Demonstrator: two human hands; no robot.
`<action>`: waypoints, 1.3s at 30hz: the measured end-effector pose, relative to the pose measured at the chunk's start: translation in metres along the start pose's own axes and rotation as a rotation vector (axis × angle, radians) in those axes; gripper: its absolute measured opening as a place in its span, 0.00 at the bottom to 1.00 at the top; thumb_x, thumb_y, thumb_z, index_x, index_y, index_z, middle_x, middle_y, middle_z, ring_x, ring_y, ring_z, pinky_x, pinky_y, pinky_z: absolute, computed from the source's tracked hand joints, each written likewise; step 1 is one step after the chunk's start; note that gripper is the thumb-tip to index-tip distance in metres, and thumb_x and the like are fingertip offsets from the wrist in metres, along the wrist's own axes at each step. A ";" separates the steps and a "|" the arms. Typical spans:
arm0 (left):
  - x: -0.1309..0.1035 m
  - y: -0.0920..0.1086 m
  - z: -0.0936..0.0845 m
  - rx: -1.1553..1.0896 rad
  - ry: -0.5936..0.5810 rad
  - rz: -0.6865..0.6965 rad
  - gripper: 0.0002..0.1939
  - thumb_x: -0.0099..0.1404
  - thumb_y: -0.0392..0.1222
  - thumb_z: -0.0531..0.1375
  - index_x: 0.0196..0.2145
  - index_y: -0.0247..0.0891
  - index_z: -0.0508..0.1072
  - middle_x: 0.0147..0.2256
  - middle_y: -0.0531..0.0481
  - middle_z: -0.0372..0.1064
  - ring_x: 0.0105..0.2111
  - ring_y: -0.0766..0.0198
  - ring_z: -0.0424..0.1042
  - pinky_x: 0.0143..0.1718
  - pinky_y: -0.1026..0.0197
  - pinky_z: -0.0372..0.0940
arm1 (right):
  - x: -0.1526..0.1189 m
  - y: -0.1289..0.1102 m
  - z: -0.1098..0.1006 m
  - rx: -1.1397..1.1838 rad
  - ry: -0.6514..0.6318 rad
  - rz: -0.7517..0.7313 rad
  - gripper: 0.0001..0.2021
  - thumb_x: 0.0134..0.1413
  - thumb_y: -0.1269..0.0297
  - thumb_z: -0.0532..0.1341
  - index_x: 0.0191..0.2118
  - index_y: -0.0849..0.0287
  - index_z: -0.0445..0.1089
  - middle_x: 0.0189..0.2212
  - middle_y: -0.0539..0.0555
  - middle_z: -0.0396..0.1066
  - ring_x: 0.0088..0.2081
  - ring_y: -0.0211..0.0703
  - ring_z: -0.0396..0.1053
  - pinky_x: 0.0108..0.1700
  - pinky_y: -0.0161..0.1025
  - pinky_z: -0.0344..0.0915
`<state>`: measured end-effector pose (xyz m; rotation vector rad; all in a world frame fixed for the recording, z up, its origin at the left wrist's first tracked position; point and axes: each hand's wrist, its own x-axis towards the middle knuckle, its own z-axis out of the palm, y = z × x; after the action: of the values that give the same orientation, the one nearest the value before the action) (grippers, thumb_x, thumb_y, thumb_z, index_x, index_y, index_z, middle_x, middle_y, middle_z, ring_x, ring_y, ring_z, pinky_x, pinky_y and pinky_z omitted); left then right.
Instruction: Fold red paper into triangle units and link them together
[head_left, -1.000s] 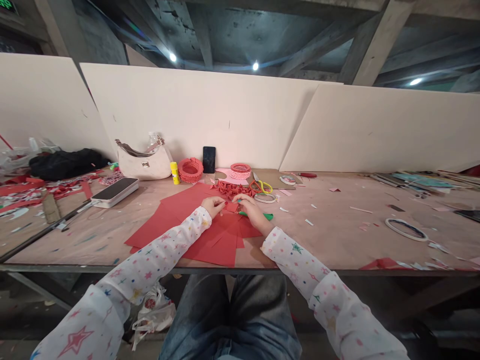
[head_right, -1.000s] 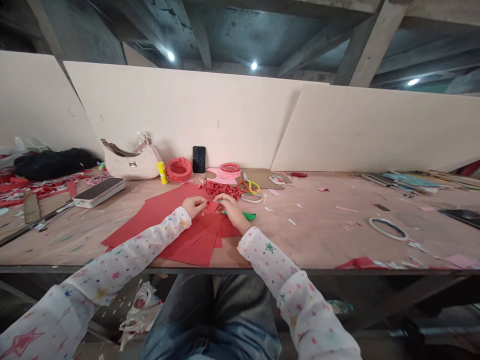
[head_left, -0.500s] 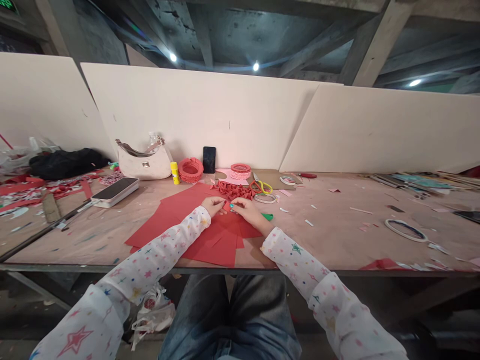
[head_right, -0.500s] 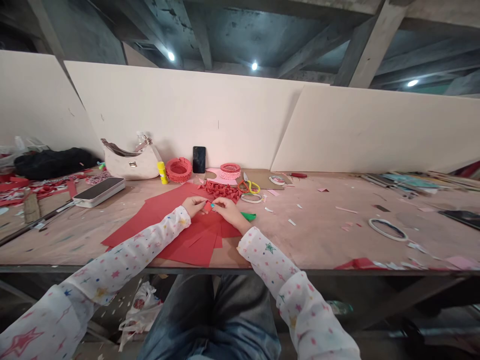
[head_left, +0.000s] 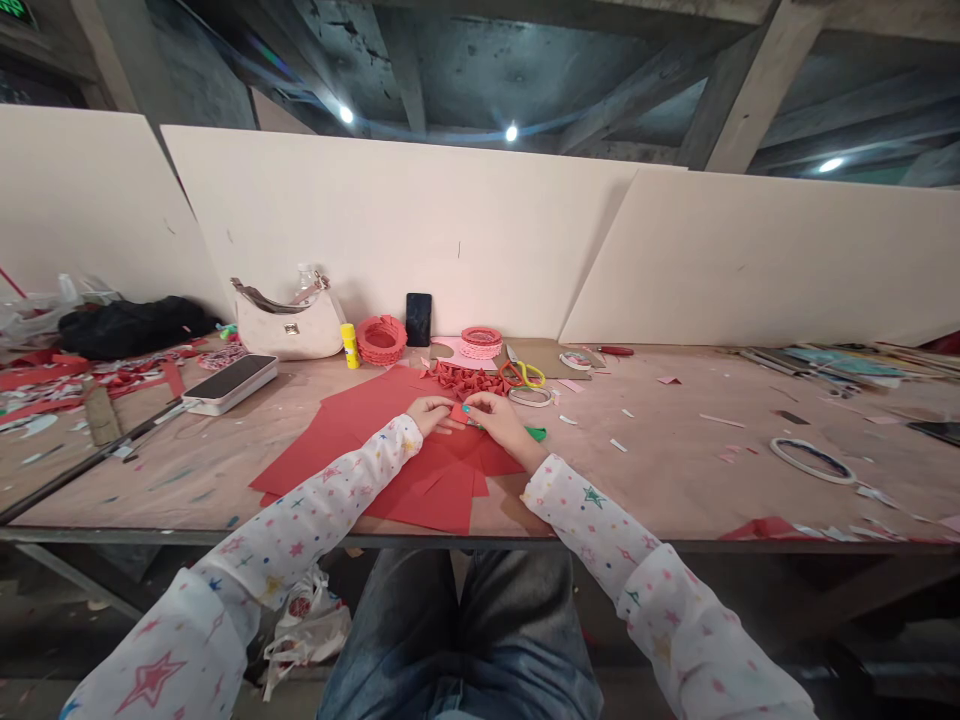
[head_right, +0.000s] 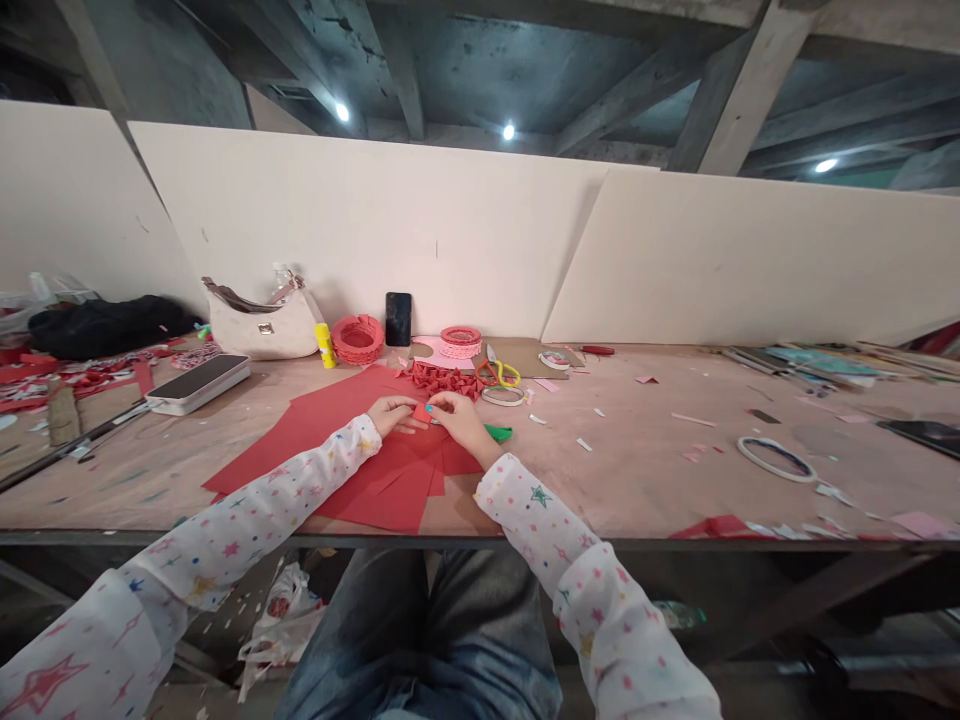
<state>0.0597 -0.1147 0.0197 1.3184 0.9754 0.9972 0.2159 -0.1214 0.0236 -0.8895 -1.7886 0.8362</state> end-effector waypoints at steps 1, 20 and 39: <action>0.000 0.000 0.000 -0.002 0.001 -0.003 0.08 0.57 0.30 0.50 0.33 0.31 0.67 0.27 0.48 0.70 0.26 0.64 0.72 0.24 0.67 0.66 | 0.000 0.000 0.000 0.000 0.001 -0.001 0.06 0.41 0.67 0.55 0.28 0.61 0.66 0.27 0.51 0.66 0.29 0.36 0.62 0.32 0.34 0.59; 0.001 -0.005 -0.002 0.064 -0.032 0.055 0.13 0.51 0.42 0.59 0.33 0.31 0.69 0.29 0.46 0.71 0.28 0.61 0.72 0.28 0.64 0.66 | 0.000 -0.002 0.000 -0.006 -0.012 -0.001 0.05 0.41 0.67 0.55 0.27 0.61 0.66 0.25 0.51 0.66 0.27 0.35 0.62 0.30 0.33 0.58; -0.003 -0.003 -0.001 0.259 0.010 0.162 0.12 0.51 0.44 0.58 0.28 0.32 0.70 0.26 0.47 0.71 0.24 0.62 0.71 0.15 0.70 0.60 | 0.000 -0.001 0.000 -0.053 0.059 -0.020 0.06 0.42 0.64 0.55 0.24 0.61 0.62 0.22 0.49 0.62 0.26 0.35 0.58 0.29 0.32 0.56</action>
<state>0.0578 -0.1168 0.0162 1.6299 1.0436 1.0252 0.2157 -0.1216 0.0244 -0.9197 -1.7732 0.7452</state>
